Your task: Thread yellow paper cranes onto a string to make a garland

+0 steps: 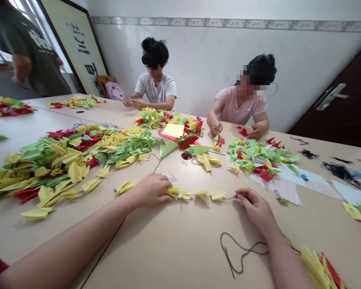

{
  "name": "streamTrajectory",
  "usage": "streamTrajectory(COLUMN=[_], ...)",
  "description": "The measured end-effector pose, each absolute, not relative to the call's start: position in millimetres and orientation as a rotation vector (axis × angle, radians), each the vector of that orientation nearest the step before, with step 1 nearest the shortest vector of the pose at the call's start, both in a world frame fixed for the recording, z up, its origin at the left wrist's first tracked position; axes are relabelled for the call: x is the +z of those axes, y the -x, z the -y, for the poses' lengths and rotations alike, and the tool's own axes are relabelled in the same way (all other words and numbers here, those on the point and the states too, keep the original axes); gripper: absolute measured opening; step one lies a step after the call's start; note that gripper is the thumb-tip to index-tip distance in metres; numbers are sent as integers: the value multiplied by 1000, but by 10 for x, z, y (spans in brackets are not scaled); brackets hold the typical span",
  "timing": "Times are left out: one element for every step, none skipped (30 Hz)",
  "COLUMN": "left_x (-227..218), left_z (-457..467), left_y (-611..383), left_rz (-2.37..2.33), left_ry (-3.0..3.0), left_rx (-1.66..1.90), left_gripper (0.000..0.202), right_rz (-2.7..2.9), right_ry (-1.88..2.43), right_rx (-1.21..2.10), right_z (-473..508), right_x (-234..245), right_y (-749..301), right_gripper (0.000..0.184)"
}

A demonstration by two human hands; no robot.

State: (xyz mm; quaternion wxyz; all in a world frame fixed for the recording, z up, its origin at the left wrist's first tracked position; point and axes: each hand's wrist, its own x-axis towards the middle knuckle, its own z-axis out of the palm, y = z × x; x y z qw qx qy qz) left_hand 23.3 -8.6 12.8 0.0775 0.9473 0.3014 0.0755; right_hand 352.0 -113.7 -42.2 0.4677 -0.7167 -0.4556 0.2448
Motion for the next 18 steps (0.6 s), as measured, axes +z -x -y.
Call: streamTrajectory(left_x=[138, 144, 145, 139, 125, 106, 84, 62, 43, 28, 20, 17, 19, 24, 29, 35, 40, 45], left_z=[73, 57, 39, 24, 13, 6, 2, 1, 1, 1, -1, -4, -7, -9, -8, -4, 3, 15], left_y=[-296, -350, -393, -424, -442, -447, -442, -429, -411, -390, -369, -349, -332, -318, -306, -298, -293, -292], left_rz=[-887, -859, -831, -812, -804, -808, -816, -821, -811, -795, -781, -774, -782, -800, -824, -853, -882, -908], left_ry=[-2868, -2887, -2890, -2880, -2864, -2843, -2822, -2802, -2786, -2772, -2764, -2763, -2772, -2784, -2798, -2809, -2814, -2814], left_rx=[169, 125, 108, 118, 143, 177, 214, 247, 272, 285, 289, 287, 283, 282, 285, 296, 315, 340], left_gripper=[25, 22, 20, 19, 18, 16, 16, 16, 16, 16, 17, 18, 19, 21, 20, 19, 17, 17], right_rz=[1124, 1131, 1135, 1135, 1133, 1130, 1124, 1118, 1112, 1106, 1100, 1094, 1090, 1086, 1084, 1084, 1086, 1088], right_ry=[1753, 1748, 1746, 1744, 1744, 1743, 1742, 1742, 1742, 1743, 1745, 1748, 1752, 1757, 1761, 1764, 1767, 1770], right_rx=[596, 593, 592, 593, 597, 599, 600, 601, 598, 593, 587, 581, 579, 576, 578, 582, 589, 593], right_z=[1136, 1135, 1134, 1134, 1133, 1133, 1133, 1132, 1132, 1131, 1130, 1129, 1128, 1127, 1127, 1127, 1128, 1129], right_x=[-417, -411, -406, -403, -399, -397, -394, -390, -385, -379, -373, -367, -361, -357, -355, -356, -359, -366], right_y=[-3513, -3507, -3502, -3499, -3497, -3495, -3493, -3490, -3486, -3481, -3475, -3469, -3464, -3460, -3458, -3458, -3461, -3467], right_gripper=[30, 30, 29, 29, 29, 29, 29, 28, 28, 28, 28, 29, 29, 29, 30, 30, 30, 30])
